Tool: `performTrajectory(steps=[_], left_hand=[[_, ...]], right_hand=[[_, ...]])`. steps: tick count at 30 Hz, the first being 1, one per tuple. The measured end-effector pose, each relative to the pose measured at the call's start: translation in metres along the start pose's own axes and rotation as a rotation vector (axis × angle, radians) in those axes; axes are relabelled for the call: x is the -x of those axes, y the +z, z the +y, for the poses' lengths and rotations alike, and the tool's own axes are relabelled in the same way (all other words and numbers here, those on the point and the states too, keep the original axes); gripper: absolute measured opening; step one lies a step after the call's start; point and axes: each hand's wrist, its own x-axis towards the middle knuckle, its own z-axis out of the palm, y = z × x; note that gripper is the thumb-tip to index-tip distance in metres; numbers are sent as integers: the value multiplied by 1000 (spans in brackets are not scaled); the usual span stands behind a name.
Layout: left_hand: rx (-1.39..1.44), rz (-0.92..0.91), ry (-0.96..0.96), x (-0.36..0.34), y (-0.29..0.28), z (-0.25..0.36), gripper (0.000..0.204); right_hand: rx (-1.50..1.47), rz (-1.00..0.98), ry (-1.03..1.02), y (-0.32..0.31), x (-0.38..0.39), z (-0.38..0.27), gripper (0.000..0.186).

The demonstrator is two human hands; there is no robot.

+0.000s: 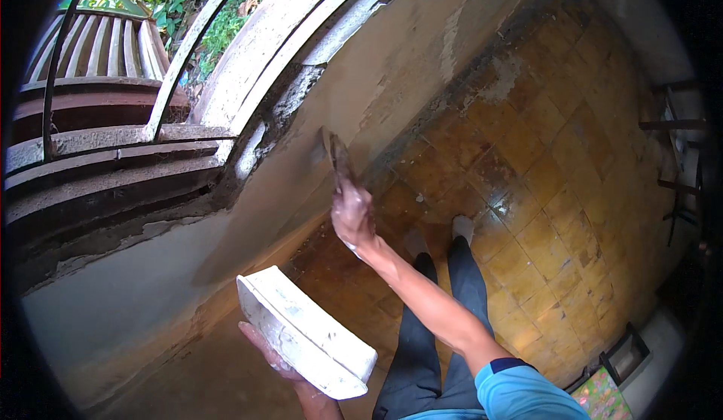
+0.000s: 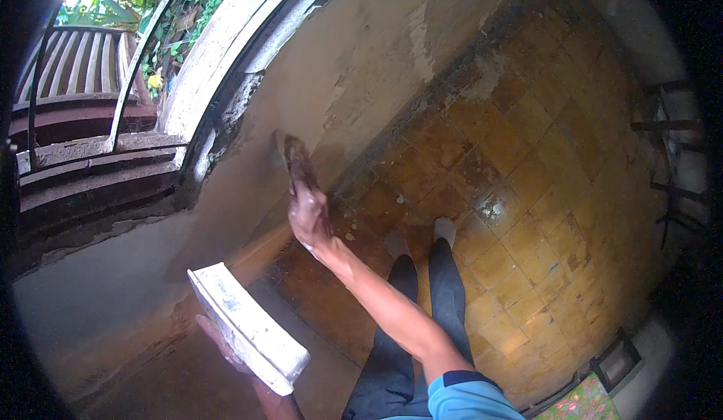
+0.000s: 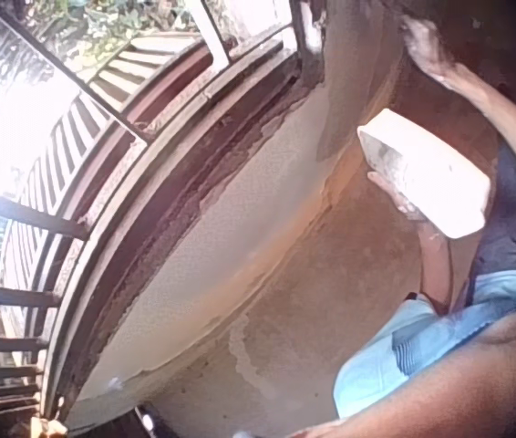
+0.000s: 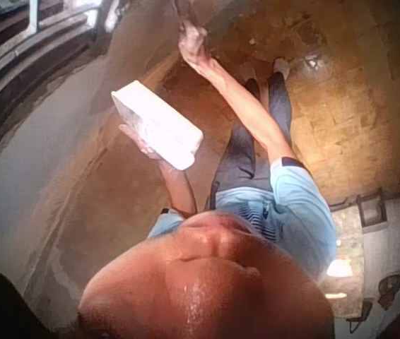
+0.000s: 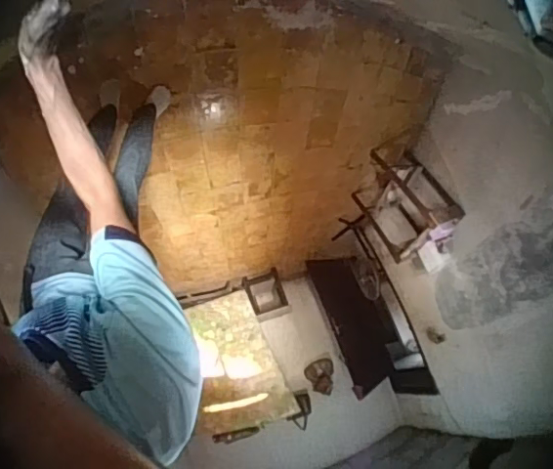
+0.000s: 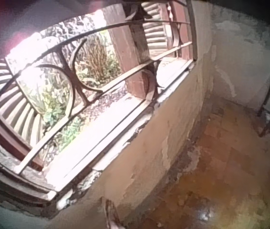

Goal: The person applies wall putty to a wall and ceiling, then smooths it with a scraper.

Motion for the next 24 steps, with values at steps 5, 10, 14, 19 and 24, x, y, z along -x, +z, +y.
performTrajectory(steps=[5,10,14,19,24], left_hand=[[52,-83,-15,4,15,8,71],[45,-26,-31,6,16,9,71],[238,-620,90,-2,1,19,64],[237,-355,26,0,-7,30,65],[114,28,-84,-2,-7,41,69]], right_hand=[[-93,226,245,-56,-101,27,45],[-116,179,163,-56,-140,8,44],[-114,31,-3,6,-60,-20,46],[-243,-258,43,-17,29,-68,70],[48,231,-20,-36,-78,-42,59]])
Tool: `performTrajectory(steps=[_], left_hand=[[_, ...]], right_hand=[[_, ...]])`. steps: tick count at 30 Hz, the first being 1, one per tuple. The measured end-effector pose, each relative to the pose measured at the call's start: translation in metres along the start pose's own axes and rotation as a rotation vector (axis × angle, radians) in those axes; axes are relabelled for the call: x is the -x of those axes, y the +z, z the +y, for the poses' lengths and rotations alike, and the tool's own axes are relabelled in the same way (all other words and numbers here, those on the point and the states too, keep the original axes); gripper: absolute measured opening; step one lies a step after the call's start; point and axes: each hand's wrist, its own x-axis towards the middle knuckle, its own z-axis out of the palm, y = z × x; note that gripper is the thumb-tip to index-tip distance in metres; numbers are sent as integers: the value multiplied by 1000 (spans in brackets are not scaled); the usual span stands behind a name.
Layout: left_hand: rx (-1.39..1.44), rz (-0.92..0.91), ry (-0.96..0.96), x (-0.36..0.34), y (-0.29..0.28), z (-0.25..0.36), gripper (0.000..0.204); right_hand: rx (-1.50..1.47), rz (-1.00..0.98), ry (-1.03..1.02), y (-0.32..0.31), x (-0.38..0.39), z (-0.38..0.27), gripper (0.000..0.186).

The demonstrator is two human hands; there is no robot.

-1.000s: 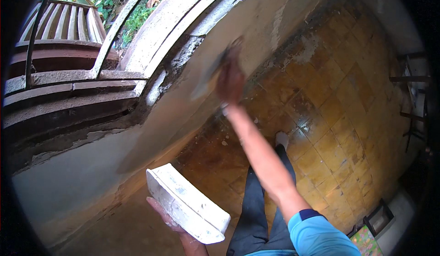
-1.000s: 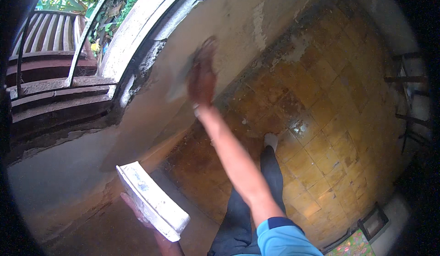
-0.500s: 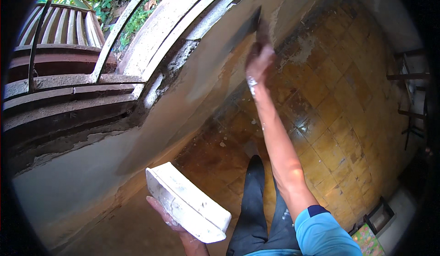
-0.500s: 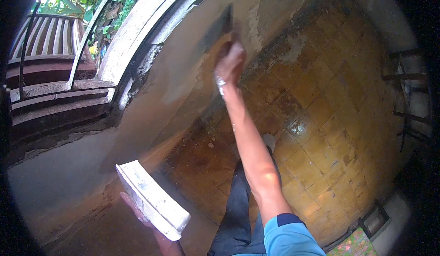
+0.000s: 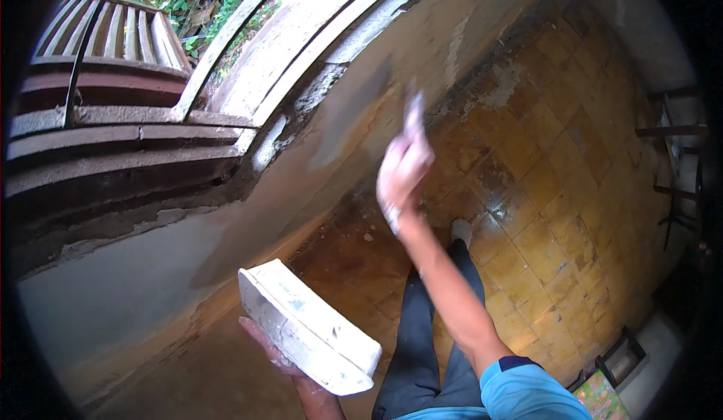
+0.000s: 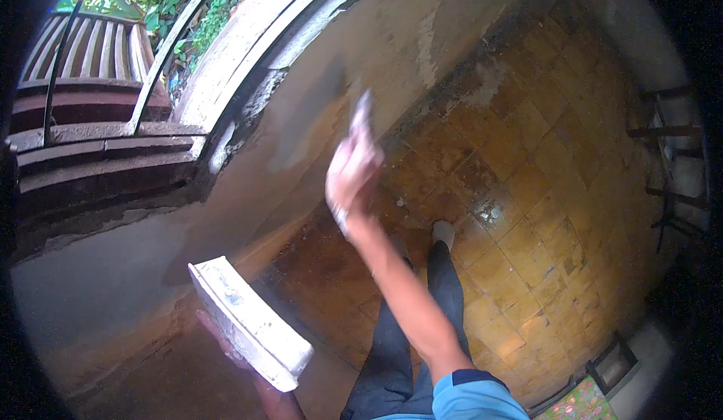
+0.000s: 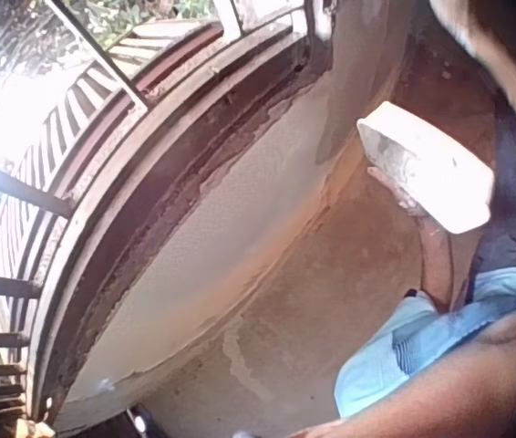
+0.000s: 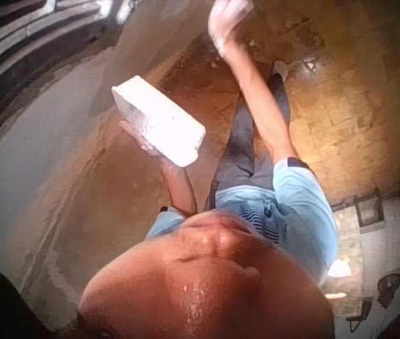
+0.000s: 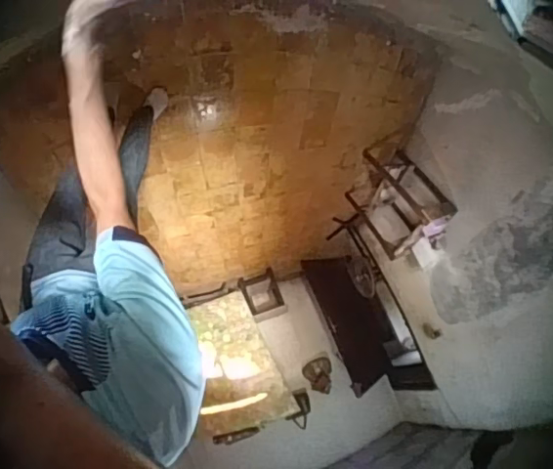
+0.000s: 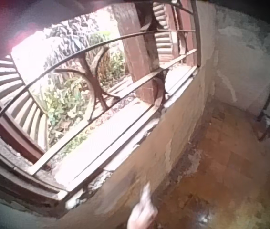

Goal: The person applies wall putty to a wall and ceiling, then smooths it with a scraper.

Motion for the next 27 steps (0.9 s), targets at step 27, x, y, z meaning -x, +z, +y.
performTrajectory(steps=[27], left_hand=[[-185,182,103,26,-57,52,69]], right_hand=[[-263,-667,60,1,176,-91,51]])
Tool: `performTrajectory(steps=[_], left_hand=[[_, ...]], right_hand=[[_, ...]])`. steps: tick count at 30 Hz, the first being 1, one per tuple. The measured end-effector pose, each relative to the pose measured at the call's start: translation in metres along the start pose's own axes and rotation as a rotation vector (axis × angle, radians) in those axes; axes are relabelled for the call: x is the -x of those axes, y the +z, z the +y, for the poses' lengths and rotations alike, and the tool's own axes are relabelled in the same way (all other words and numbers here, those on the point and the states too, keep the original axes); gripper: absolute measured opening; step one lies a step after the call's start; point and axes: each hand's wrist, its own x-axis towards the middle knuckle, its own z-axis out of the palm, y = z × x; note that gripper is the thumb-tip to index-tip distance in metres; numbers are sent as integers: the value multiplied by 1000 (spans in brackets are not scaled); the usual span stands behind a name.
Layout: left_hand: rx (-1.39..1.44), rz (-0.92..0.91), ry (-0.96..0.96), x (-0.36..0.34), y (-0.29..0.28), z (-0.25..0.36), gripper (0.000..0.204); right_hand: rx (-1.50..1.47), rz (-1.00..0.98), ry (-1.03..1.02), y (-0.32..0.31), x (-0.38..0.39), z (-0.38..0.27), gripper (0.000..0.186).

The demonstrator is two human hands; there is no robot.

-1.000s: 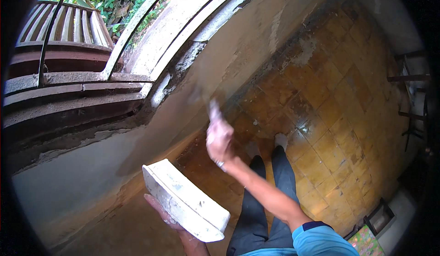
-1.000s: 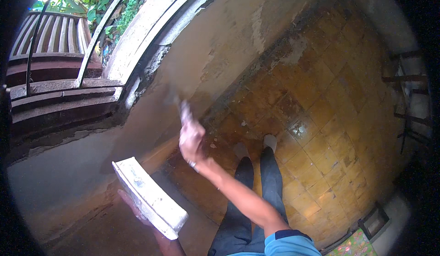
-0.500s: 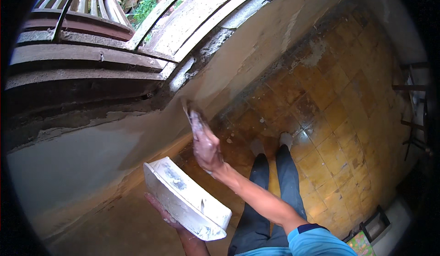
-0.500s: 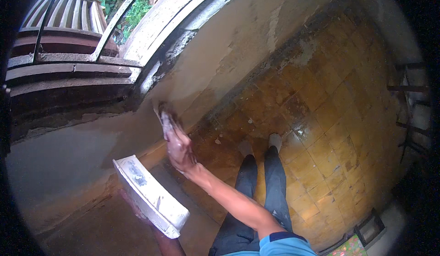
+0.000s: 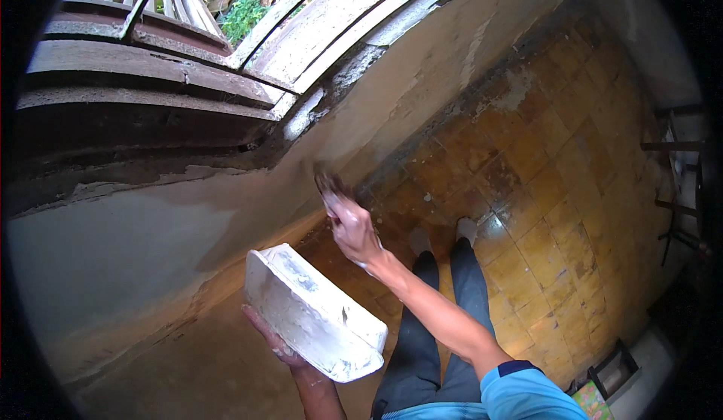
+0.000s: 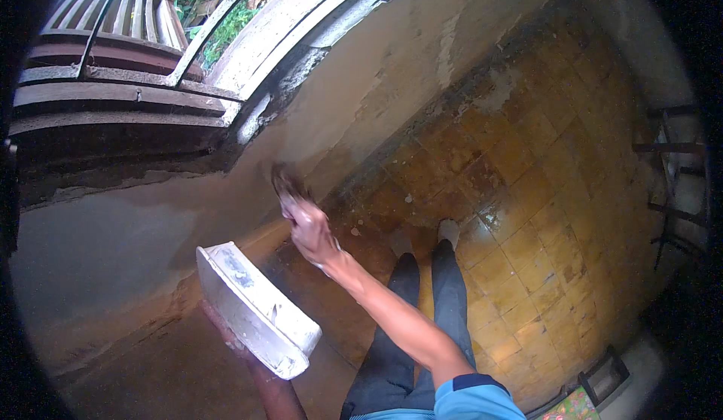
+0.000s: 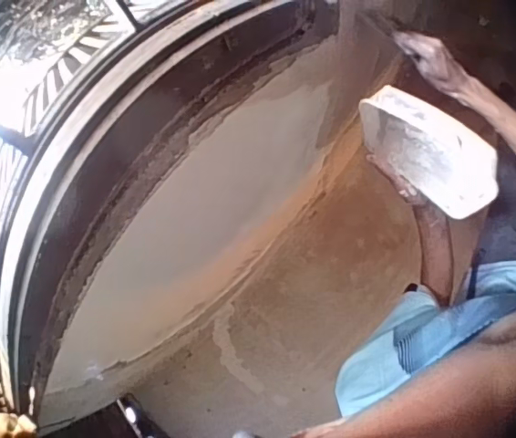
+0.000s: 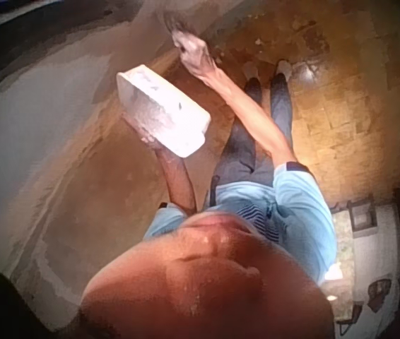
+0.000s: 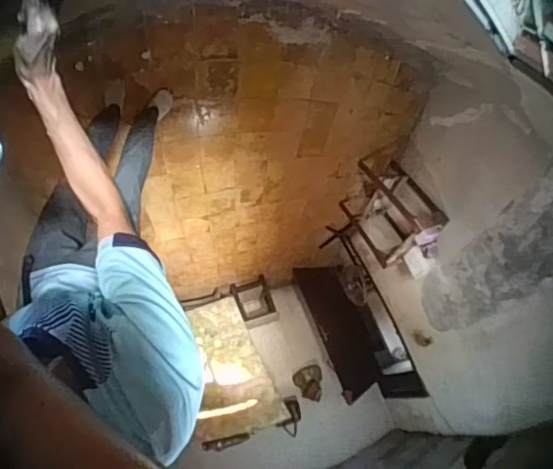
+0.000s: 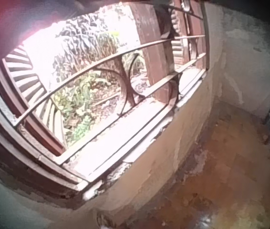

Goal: The person applies wall putty to a wall and ceiling, then smooths it with a scraper.

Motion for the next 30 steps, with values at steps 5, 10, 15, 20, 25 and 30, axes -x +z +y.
performTrajectory(steps=[5,10,15,20,25,30], left_hand=[[163,-289,-47,5,-5,0,66],[301,-336,-228,3,38,-19,72],[432,-629,-360,-5,61,-43,70],[417,-714,-394,-8,95,-59,71],[428,-745,-424,-14,111,-66,72],[389,-819,-403,-12,123,-71,72]], right_hand=[[-1111,8,772,-106,5,-8,37],[-1168,199,684,-213,-6,-41,38],[-1144,300,629,-254,0,-76,35],[-829,528,485,-273,-5,-110,33],[-421,435,315,-284,-23,-172,35],[158,-183,399,-257,-47,-199,27]])
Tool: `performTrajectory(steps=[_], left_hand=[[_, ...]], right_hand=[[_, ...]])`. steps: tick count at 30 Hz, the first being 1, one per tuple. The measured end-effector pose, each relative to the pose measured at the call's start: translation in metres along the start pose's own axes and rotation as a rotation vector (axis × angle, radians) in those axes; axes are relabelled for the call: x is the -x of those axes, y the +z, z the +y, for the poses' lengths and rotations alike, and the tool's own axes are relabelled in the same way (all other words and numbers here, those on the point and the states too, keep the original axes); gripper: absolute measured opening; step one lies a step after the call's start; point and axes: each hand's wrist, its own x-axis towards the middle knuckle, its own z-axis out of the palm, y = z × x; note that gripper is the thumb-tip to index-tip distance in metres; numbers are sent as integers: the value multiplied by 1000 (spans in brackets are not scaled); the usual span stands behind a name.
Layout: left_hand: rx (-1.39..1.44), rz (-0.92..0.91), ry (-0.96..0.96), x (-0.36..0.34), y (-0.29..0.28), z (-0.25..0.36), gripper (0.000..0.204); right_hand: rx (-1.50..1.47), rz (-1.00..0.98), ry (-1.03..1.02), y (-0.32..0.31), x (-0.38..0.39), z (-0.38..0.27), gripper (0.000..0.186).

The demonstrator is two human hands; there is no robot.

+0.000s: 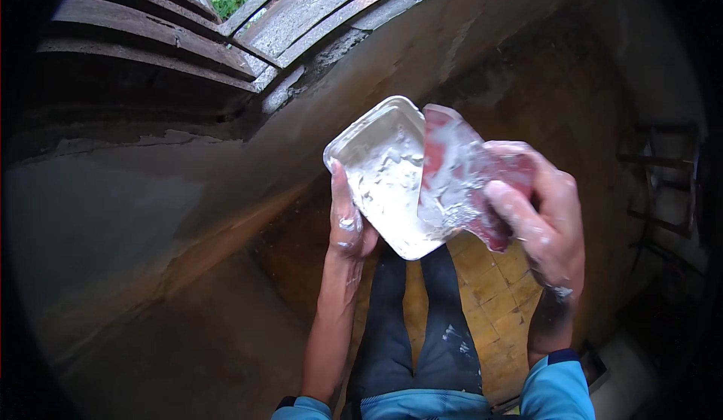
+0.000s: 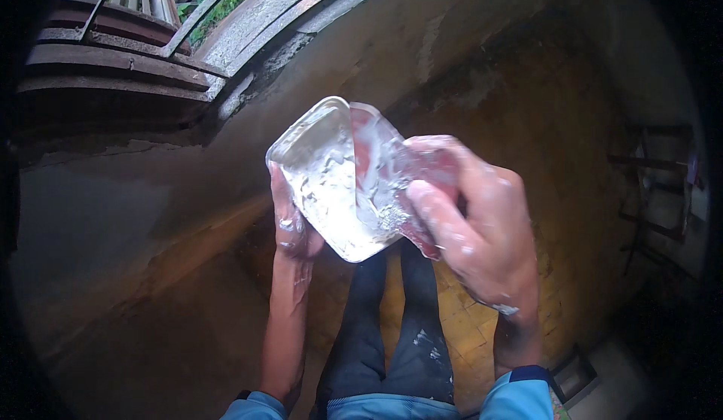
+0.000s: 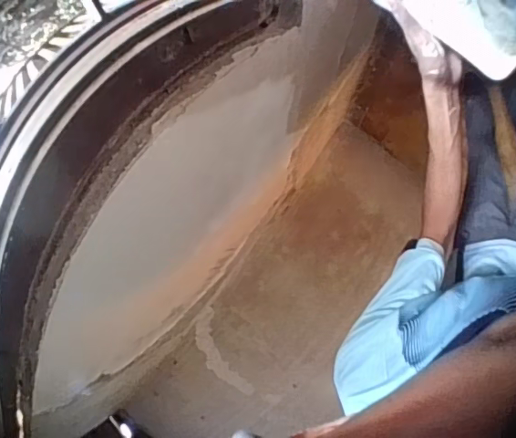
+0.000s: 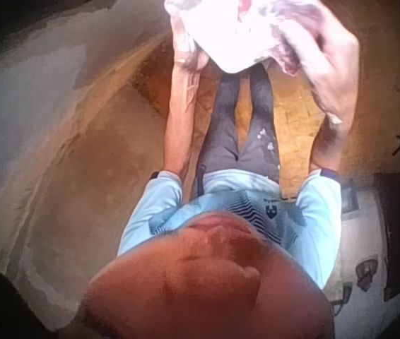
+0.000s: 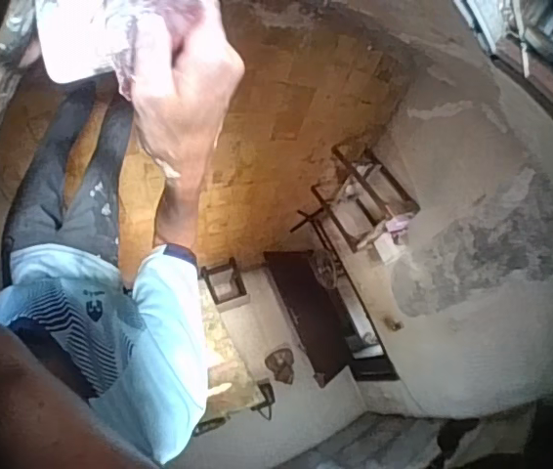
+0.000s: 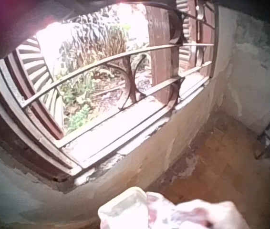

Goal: The person applies wall putty to a wall and ceiling, then smooths it with a scraper.

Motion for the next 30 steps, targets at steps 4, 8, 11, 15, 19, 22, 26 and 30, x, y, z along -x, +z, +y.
performTrajectory(steps=[4,8,11,15,19,22,26,30], left_hand=[[-23,-20,-39,-1,1,-4,70],[-31,18,-38,-4,-6,-9,62],[12,17,-59,-10,-16,-12,58],[49,-25,-97,-13,-26,-12,57],[-47,53,-86,-16,-34,-13,57],[-35,-7,-125,-20,-41,-7,56],[-70,35,-152,-26,-40,-6,55],[-63,9,-139,-31,-44,-8,54]], right_hand=[[266,-206,-48,7,-21,15,27],[421,-297,-56,13,-42,20,28],[445,-365,-47,14,-56,20,28],[428,-403,-55,20,-64,28,28],[464,-418,-61,25,-76,38,28],[430,-430,-53,28,-80,44,29],[490,-436,-236,35,-84,52,31],[502,-462,-239,37,-94,53,30]])
